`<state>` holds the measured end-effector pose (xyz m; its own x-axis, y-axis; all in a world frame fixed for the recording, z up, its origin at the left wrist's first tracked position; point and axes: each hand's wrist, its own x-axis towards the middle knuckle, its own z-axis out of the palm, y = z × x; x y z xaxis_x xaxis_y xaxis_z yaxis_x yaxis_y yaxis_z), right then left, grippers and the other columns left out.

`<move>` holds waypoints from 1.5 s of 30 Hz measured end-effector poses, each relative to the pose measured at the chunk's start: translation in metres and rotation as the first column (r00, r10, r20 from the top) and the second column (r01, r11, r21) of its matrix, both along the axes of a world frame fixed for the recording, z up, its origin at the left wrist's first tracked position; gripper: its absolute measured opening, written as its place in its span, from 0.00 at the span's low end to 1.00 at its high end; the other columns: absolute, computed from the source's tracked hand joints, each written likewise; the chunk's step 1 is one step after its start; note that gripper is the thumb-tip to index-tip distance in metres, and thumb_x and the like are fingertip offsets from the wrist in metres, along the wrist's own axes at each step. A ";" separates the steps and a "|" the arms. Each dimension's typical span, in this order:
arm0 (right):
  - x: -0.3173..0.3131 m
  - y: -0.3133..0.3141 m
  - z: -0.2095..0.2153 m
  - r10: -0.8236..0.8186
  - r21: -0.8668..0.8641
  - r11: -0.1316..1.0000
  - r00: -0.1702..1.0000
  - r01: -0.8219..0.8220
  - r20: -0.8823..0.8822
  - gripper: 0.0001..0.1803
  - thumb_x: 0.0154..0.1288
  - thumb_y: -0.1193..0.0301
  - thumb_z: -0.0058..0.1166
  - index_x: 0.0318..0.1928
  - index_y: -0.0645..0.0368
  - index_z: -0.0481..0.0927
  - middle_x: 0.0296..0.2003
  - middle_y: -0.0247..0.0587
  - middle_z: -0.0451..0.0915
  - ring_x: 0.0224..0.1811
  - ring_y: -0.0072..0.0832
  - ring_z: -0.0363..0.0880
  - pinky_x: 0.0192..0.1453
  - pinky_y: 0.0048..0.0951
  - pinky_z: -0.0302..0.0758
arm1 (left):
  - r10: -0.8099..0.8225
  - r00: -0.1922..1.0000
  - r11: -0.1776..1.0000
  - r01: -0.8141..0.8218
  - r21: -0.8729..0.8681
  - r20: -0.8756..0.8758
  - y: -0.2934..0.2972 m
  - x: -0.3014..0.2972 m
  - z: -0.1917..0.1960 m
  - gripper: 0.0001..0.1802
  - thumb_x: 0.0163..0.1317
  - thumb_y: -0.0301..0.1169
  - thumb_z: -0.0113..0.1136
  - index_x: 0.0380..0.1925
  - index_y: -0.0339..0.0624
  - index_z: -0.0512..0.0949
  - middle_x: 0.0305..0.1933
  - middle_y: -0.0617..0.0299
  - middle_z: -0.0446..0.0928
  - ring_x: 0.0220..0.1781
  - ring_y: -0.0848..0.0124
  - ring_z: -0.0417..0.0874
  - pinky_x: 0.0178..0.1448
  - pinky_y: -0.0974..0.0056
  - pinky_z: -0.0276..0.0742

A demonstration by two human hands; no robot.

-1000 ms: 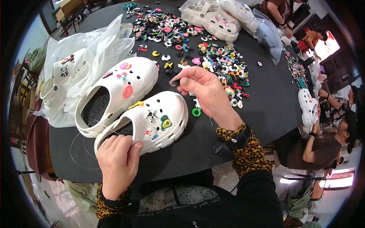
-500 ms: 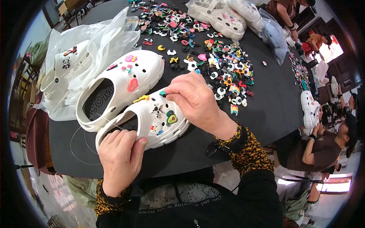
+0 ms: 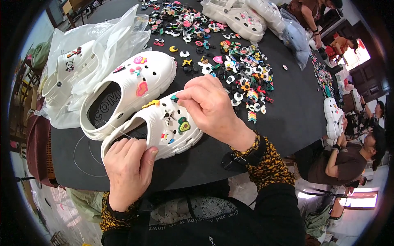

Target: Decorate shoes with charms and pack them into bags.

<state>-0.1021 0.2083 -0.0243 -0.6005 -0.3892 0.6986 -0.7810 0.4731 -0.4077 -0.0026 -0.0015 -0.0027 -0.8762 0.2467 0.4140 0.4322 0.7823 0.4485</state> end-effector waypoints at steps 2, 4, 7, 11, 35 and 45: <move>-0.002 0.000 -0.001 0.024 -0.075 0.997 0.998 -0.019 0.062 0.04 0.53 0.78 0.59 0.29 0.58 0.78 0.31 0.38 0.76 0.37 0.38 0.73 0.45 0.37 0.68 | -0.003 1.000 1.000 0.003 -0.004 -0.004 0.000 0.000 0.000 0.10 0.55 0.29 0.64 0.24 0.38 0.72 0.21 0.56 0.70 0.25 0.57 0.72 0.32 0.56 0.66; -0.003 -0.002 -0.002 0.031 -0.102 0.995 0.995 -0.021 0.098 0.03 0.53 0.79 0.59 0.29 0.58 0.78 0.30 0.38 0.76 0.36 0.38 0.73 0.44 0.37 0.69 | 0.002 1.000 1.000 -0.002 -0.012 -0.001 0.000 0.001 0.002 0.10 0.55 0.28 0.64 0.24 0.38 0.72 0.21 0.56 0.70 0.25 0.57 0.72 0.32 0.56 0.66; -0.003 -0.001 0.000 0.029 -0.104 0.994 0.989 -0.014 0.144 0.04 0.53 0.80 0.60 0.31 0.60 0.80 0.30 0.38 0.77 0.36 0.35 0.75 0.41 0.33 0.71 | 0.001 1.000 1.000 -0.001 -0.003 -0.005 -0.001 0.001 0.001 0.10 0.55 0.28 0.64 0.24 0.38 0.72 0.21 0.56 0.70 0.25 0.57 0.72 0.32 0.56 0.66; -0.004 0.003 0.000 0.054 -0.135 0.991 0.963 -0.019 0.264 0.06 0.53 0.82 0.63 0.32 0.62 0.82 0.31 0.37 0.79 0.36 0.28 0.76 0.39 0.28 0.73 | -0.003 1.000 1.000 0.003 0.002 -0.007 0.000 0.000 0.000 0.10 0.55 0.28 0.65 0.24 0.38 0.72 0.21 0.56 0.70 0.25 0.57 0.72 0.32 0.56 0.66; 0.008 0.006 0.017 0.041 0.323 0.946 0.986 0.013 -0.160 0.12 0.47 0.79 0.60 0.36 0.57 0.81 0.37 0.31 0.77 0.43 0.32 0.74 0.50 0.36 0.66 | -0.028 0.999 0.998 0.027 0.048 0.026 -0.002 0.000 0.000 0.11 0.56 0.28 0.62 0.23 0.36 0.71 0.21 0.55 0.68 0.25 0.55 0.70 0.31 0.55 0.64; 0.015 0.007 0.024 0.111 0.480 0.873 0.994 -0.089 -0.019 0.13 0.50 0.76 0.56 0.40 0.63 0.80 0.43 0.37 0.74 0.50 0.35 0.70 0.55 0.37 0.65 | -0.149 0.988 0.988 0.151 0.031 -0.046 -0.005 -0.004 0.002 0.08 0.51 0.23 0.65 0.24 0.38 0.73 0.20 0.59 0.71 0.23 0.60 0.71 0.29 0.59 0.63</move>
